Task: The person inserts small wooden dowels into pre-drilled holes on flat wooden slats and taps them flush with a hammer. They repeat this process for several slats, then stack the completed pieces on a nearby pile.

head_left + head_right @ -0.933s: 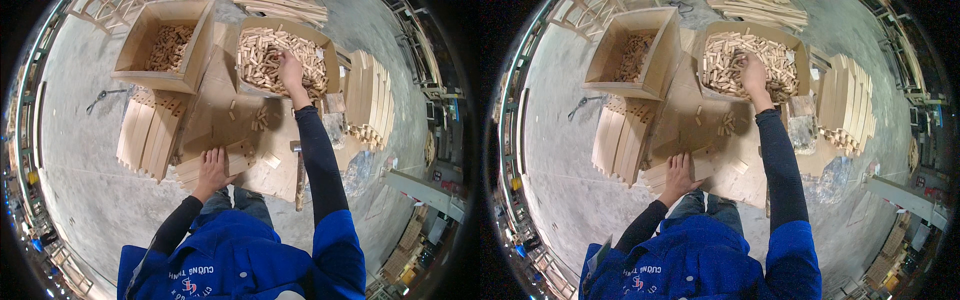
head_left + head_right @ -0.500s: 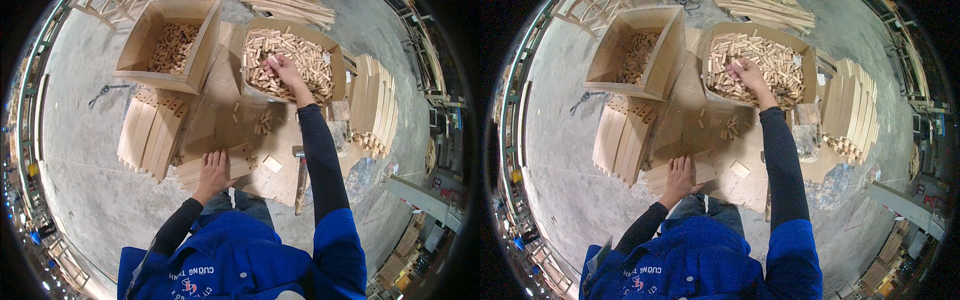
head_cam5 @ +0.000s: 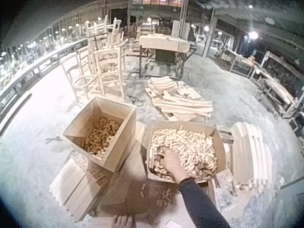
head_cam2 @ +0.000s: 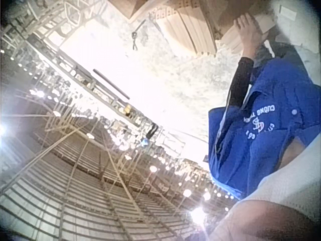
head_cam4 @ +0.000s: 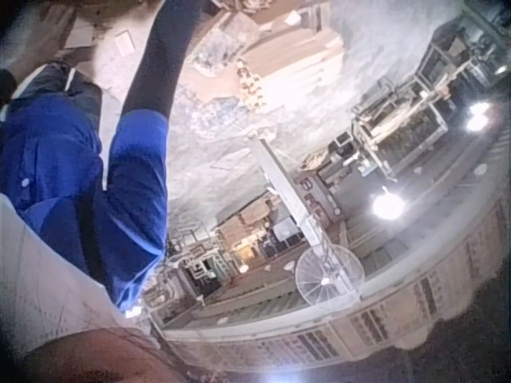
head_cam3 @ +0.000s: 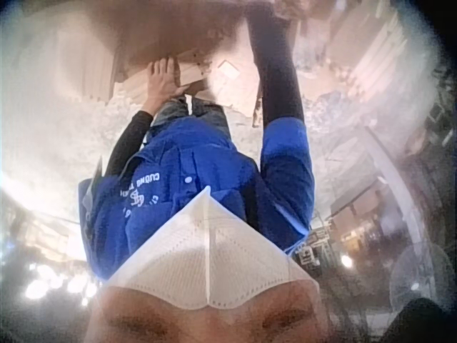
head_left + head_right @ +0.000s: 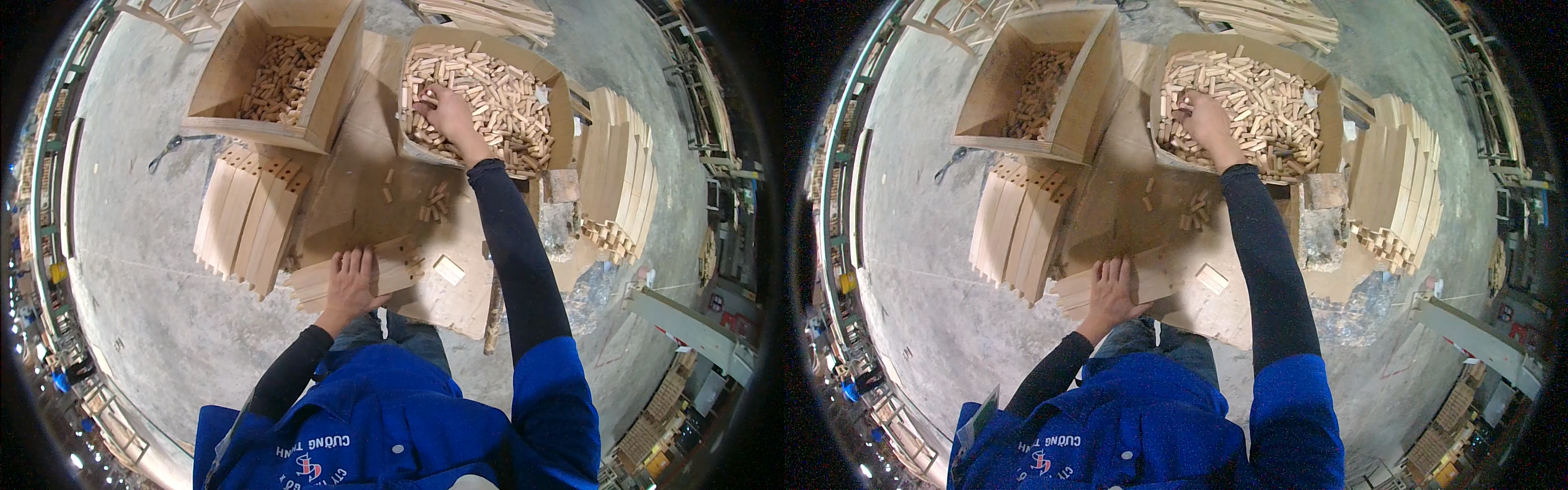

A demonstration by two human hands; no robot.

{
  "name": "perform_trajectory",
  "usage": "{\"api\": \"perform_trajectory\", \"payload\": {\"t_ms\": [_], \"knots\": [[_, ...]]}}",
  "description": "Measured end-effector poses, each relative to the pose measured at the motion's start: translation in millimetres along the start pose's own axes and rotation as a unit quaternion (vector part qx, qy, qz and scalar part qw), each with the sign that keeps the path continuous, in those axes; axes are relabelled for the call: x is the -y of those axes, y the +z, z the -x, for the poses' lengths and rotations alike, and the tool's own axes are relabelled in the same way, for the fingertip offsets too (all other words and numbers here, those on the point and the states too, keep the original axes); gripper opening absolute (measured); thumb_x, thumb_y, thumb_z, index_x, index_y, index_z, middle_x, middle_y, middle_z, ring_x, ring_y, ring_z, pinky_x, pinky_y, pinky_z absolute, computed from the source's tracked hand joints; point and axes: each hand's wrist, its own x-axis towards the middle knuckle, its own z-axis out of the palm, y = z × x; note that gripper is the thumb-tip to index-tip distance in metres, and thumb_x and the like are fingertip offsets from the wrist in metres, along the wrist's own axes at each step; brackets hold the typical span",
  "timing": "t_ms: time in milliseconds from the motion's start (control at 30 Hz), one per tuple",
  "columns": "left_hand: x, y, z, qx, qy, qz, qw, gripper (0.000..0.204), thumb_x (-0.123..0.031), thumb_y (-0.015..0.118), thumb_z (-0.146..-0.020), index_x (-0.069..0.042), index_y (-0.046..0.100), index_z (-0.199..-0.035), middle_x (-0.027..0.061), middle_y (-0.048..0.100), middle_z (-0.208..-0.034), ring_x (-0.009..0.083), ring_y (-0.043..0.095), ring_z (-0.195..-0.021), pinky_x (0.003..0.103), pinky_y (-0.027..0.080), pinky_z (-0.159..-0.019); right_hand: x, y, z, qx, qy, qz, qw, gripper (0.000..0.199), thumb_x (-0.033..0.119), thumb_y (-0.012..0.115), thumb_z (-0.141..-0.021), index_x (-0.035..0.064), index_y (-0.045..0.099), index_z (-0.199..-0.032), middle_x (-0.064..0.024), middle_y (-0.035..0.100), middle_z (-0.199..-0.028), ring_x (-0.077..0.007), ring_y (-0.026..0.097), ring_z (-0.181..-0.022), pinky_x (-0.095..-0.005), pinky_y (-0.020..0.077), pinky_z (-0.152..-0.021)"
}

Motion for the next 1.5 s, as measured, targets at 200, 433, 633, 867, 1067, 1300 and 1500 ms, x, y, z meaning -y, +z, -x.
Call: {"api": "perform_trajectory", "payload": {"t_ms": [200, 433, 633, 867, 1067, 1300, 1500], "knots": [[-3.7, -1.7, -2.4, 0.002, 0.009, 0.016, 1.0, 0.112, -0.06, 0.083, -0.066, 0.001, 0.039, -0.148, 0.0209, 0.048, -0.139, 0.0377, 0.045, -0.132, 0.053, 0.027, -0.118, -27.9, 2.9, -13.7, 0.008, 0.042, -0.101, 0.994, 0.035, 0.033, 0.079, -0.088, 0.0065, 0.072, -0.11, -0.0169, 0.075, -0.096, -0.0323, 0.073, -0.098, -0.0454, 0.0561, -0.081], [-3.2, -2.9, 0.6, -0.007, -0.001, 0.014, 1.0, 0.11, -0.061, 0.08, -0.068, 0.002, 0.04, -0.148, 0.0216, 0.048, -0.139, 0.0388, 0.045, -0.131, 0.054, 0.027, -0.118, -10.6, -51.8, 14.5, 0.114, 0.14, -0.719, 0.671, 0.025, 0.008, 0.053, -0.105, -0.0064, 0.054, -0.126, -0.0205, 0.063, -0.133, -0.0283, 0.066, -0.12, -0.0367, 0.06, -0.098], [-4.0, -1.0, -0.8, -0.029, 0.012, 0.012, 0.999, 0.107, -0.063, 0.077, -0.07, 0.004, 0.041, -0.146, 0.0227, 0.05, -0.136, 0.0393, 0.046, -0.13, 0.054, 0.027, -0.118, 2.6, -83.5, 55.4, 0.139, 0.049, -0.872, 0.467, 0.051, 0.028, 0.036, -0.11, -0.0102, 0.041, -0.143, -0.0301, 0.051, -0.145, -0.0422, 0.052, -0.136, -0.0505, 0.0472, -0.114], [-3.7, -3.5, 0.3, -0.037, 0.031, 0.007, 0.999, 0.106, -0.063, 0.075, -0.072, 0.005, 0.041, -0.146, 0.0216, 0.05, -0.137, 0.0377, 0.046, -0.128, 0.053, 0.027, -0.117, 17.9, -100.0, 98.7, 0.136, -0.003, -0.91, 0.392, 0.073, 0.047, 0.019, -0.11, -0.0096, 0.022, -0.157, -0.0312, 0.028, -0.161, -0.0464, 0.028, -0.15, -0.0551, 0.0264, -0.125], [-3.3, -2.0, 3.2, -0.058, 0.048, -0.01, 0.997, 0.105, -0.063, 0.075, -0.071, 0.006, 0.043, -0.143, 0.0211, 0.05, -0.135, 0.037, 0.046, -0.126, 0.053, 0.028, -0.116, 29.8, -112.6, 148.1, 0.115, 0.05, -0.896, 0.426, 0.059, 0.033, 0.04, -0.111, -0.0081, 0.033, -0.153, -0.0286, 0.045, -0.152, -0.0395, 0.049, -0.139, -0.0481, 0.0443, -0.116], [2.3, 7.6, 1.9, -0.119, 0.072, -0.019, 0.99, 0.107, -0.067, 0.075, -0.07, 0.005, 0.041, -0.142, 0.0202, 0.052, -0.124, 0.0369, 0.049, -0.12, 0.051, 0.033, -0.109, 15.9, -61.5, 246.1, 0.065, 0.151, -0.542, 0.824, 0.042, 0.02, 0.061, -0.106, 0.0073, 0.054, -0.145, -0.0021, 0.068, -0.1, -0.0072, 0.059, -0.079, -0.0209, 0.0485, -0.066], [-0.2, 3.0, 2.1, -0.101, 0.065, -0.021, 0.993, 0.11, -0.055, 0.087, -0.063, 0.0, 0.039, -0.145, 0.0167, 0.05, -0.125, 0.0347, 0.049, -0.121, 0.05, 0.034, -0.109, -15.3, 18.8, 342.6, 0.086, 0.157, -0.368, 0.912, 0.017, 0.018, 0.069, -0.1, 0.006, 0.061, -0.11, -0.0011, 0.068, -0.097, -0.0086, 0.06, -0.084, -0.0262, 0.0495, -0.074]]}}
